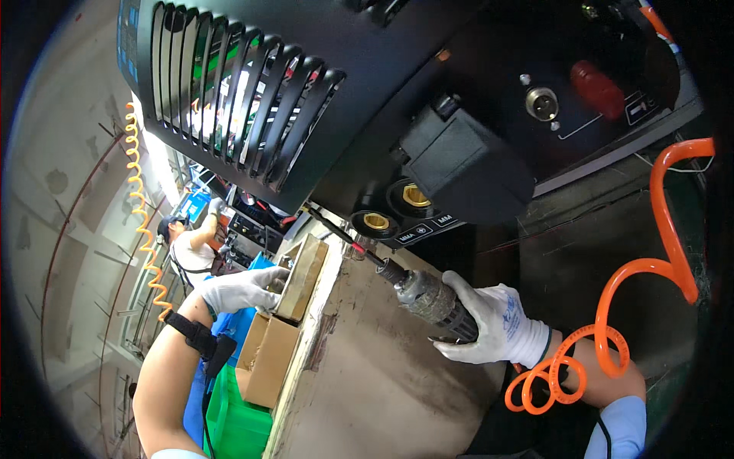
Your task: Assemble internal components and casing of industrial welding machines on a factory line.
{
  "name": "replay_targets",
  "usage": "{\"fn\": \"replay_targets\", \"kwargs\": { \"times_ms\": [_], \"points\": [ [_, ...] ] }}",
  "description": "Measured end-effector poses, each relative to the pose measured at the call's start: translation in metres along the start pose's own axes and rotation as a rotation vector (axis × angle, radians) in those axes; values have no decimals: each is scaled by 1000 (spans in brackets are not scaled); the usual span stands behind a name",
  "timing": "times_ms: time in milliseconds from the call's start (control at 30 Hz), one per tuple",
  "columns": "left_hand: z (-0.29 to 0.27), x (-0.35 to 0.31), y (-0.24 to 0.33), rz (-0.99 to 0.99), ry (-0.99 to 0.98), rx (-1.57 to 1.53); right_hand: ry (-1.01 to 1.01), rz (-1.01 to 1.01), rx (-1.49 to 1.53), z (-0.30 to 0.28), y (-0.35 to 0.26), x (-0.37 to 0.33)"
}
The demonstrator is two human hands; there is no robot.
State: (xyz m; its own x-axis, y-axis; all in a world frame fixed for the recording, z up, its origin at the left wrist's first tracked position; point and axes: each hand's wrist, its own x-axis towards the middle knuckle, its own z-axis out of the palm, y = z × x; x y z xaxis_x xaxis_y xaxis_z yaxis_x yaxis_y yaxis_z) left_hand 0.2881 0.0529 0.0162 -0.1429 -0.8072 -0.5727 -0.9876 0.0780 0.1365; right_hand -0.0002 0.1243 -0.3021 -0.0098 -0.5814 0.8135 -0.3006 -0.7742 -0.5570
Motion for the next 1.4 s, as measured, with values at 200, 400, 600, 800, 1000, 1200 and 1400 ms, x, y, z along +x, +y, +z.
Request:
{"fn": "replay_targets", "kwargs": {
  "times_ms": [200, 400, 600, 800, 1000, 1200, 1400],
  "points": [
    [-4, 9, -23, -9, 25, -85, -22, -5, 24, -1, -4, -2],
    [-1, 12, -21, -10, 17, -120, 24, -13, -27, -5, 0, -4],
    [6, 11, -10, 53, 62, -111, 29, -22, -46, -7, 0, -2],
    [8, 13, -9, 80, 47, -182, 46, -53, -44, -6, 0, 0],
    [0, 18, -22, 22, -4, -201, -36, 71, 54, -5, -15, -8],
    [-4, 19, -30, 11, -46, -310, -31, 40, 189, -1, -28, -16],
    [-2, 18, -24, 15, -26, -271, -20, 26, 20, -2, -9, -3]
  ]
}}
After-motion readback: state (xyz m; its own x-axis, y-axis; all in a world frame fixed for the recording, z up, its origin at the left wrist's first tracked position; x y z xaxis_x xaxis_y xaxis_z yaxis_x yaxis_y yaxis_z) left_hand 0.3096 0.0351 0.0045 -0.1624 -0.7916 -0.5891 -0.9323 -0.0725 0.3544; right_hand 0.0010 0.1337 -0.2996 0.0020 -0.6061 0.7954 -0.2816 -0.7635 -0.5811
